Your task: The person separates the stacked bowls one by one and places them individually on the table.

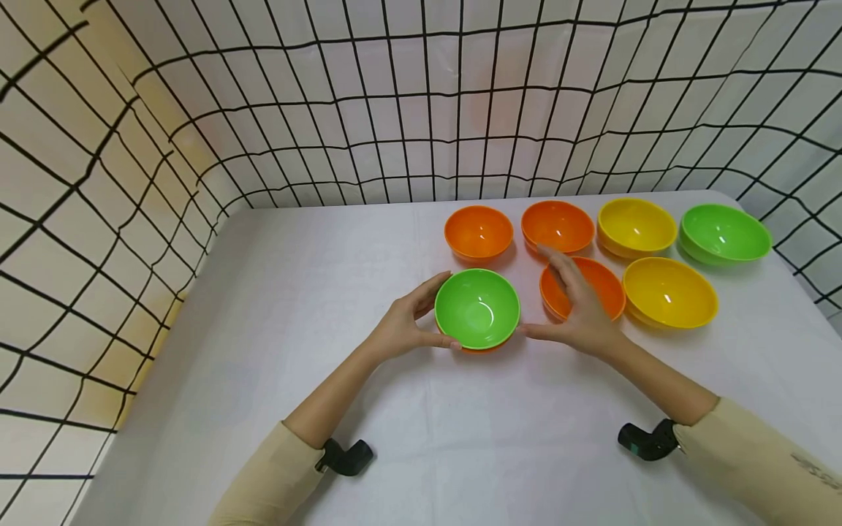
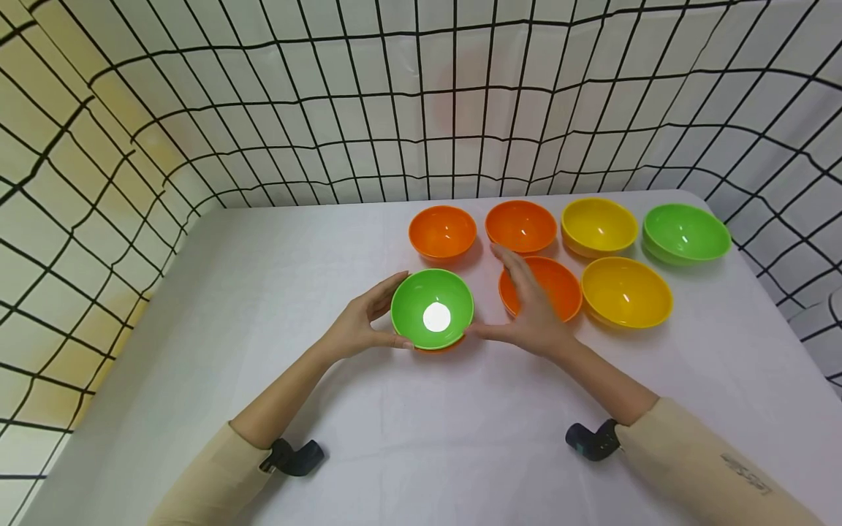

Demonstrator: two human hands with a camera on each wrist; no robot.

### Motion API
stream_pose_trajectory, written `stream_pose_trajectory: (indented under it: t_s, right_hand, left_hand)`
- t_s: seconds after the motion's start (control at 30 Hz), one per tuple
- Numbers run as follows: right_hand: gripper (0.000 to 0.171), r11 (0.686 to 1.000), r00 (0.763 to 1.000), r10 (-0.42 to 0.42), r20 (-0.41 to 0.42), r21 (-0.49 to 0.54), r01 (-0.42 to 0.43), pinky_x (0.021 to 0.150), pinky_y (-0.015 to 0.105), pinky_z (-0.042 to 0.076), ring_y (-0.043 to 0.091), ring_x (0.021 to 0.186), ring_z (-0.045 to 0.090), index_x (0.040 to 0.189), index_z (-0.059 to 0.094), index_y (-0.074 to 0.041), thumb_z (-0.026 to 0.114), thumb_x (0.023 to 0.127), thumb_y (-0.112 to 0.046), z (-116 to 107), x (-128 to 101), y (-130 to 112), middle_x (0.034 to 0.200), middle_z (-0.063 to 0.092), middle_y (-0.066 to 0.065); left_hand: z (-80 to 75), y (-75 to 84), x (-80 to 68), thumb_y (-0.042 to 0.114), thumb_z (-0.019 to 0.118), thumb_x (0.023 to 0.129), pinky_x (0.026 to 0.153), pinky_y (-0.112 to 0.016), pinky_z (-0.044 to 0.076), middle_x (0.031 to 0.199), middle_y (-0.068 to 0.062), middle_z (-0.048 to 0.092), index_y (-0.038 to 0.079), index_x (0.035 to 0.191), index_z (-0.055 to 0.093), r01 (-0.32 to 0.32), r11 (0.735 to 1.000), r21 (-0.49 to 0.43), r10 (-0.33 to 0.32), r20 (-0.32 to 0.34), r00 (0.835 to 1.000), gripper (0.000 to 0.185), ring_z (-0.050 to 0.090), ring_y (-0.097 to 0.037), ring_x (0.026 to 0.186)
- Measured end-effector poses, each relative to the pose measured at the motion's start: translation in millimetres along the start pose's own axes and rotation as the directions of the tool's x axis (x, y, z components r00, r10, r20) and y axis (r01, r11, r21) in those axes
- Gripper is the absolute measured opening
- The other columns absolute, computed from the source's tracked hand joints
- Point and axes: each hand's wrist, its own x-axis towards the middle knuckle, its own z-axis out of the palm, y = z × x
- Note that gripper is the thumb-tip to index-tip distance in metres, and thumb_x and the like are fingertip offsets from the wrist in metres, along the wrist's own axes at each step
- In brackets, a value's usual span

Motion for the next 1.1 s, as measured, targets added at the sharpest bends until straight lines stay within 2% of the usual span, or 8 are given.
stream_pose_trajectory:
  t_s: [0.17,0.3,0.4,0.67,0.77,0.93,1.03,1.1]
  right_hand:
    - [0.112,0.998,0.998,-0.054,0.04,-0.011,0.054,0.109,0.04,0.029,0.032,0.133,0.031,0.144,0.026,-0.007,0.09,0.053,-0.007,11,4,21,0.148,0.028,0.01]
    - [0.114,0.998,0.996,-0.062,0.068,0.027,0.06,0.108,0.048,0.029,0.028,0.134,0.03,0.146,0.024,-0.016,0.09,0.054,-0.013,18,6,31,0.149,0.026,0.003]
    - [0.112,0.997,0.994,-0.077,0.079,0.035,0.075,0.107,0.052,0.029,0.027,0.133,0.03,0.146,0.025,-0.015,0.09,0.055,-0.016,21,7,31,0.148,0.028,0.005]
    - [0.112,0.995,0.989,-0.104,0.103,0.023,0.102,0.105,0.054,0.031,0.029,0.134,0.029,0.145,0.025,-0.009,0.09,0.055,-0.022,29,12,29,0.147,0.028,0.013]
    - [0.112,0.994,0.989,-0.106,0.105,0.015,0.105,0.105,0.054,0.032,0.028,0.133,0.029,0.145,0.026,-0.009,0.091,0.054,-0.024,31,13,29,0.146,0.029,0.013]
    - [0.114,0.996,0.99,-0.086,0.111,0.012,0.085,0.105,0.055,0.031,0.027,0.132,0.031,0.144,0.026,-0.009,0.091,0.052,-0.028,36,14,29,0.145,0.031,0.012]
    - [0.117,0.998,0.99,-0.059,0.125,0.02,0.057,0.104,0.053,0.034,0.026,0.129,0.034,0.145,0.024,-0.009,0.091,0.052,-0.029,40,14,28,0.144,0.032,0.011]
    - [0.118,0.998,0.989,-0.046,0.138,0.041,0.041,0.103,0.051,0.036,0.026,0.126,0.036,0.145,0.022,-0.009,0.091,0.052,-0.027,42,13,26,0.143,0.032,0.011]
  left_hand:
    - [0.2,-1.1,0.4,0.014,0.086,0.061,0.104,-0.029,0.037,0.146,0.003,0.036,0.011,0.144,0.03,-0.005,1.0,-0.008,0.005,-0.003,1.0,0.1,0.039,-0.014,0.13]
    - [0.7,-0.5,0.4,0.013,0.086,0.061,0.105,-0.029,0.037,0.146,0.003,0.036,0.015,0.144,0.031,0.005,1.0,-0.01,-0.006,-0.008,1.0,0.1,0.039,-0.014,0.13]
    - [0.7,2.2,-0.1,0.011,0.086,0.061,0.105,-0.03,0.036,0.146,0.001,0.035,0.016,0.144,0.031,0.015,1.0,-0.011,-0.015,-0.006,1.0,0.1,0.039,-0.015,0.131]
    - [-2.1,29.8,-5.4,0.004,0.083,0.065,0.106,-0.037,0.035,0.147,-0.011,0.034,0.003,0.144,0.028,0.033,0.999,0.001,-0.033,0.016,0.999,0.096,0.037,-0.024,0.132]
    - [-2.1,30.0,-5.4,0.004,0.083,0.065,0.106,-0.038,0.035,0.147,-0.011,0.034,0.003,0.144,0.028,0.033,0.999,0.005,-0.033,0.017,0.999,0.096,0.037,-0.024,0.132]
    - [0.2,14.8,-2.6,0.007,0.084,0.064,0.106,-0.035,0.036,0.147,-0.005,0.035,0.01,0.145,0.029,0.027,1.0,0.007,-0.027,0.003,1.0,0.098,0.038,-0.02,0.131]
    - [1.2,2.3,-0.2,0.011,0.086,0.062,0.105,-0.032,0.036,0.146,0.001,0.035,0.017,0.145,0.03,0.02,1.0,0.006,-0.02,-0.005,1.0,0.099,0.039,-0.015,0.131]
    - [1.3,-0.5,0.1,0.013,0.086,0.062,0.105,-0.03,0.037,0.146,0.003,0.036,0.019,0.144,0.031,0.011,1.0,0.007,-0.011,-0.007,1.0,0.099,0.039,-0.013,0.13]
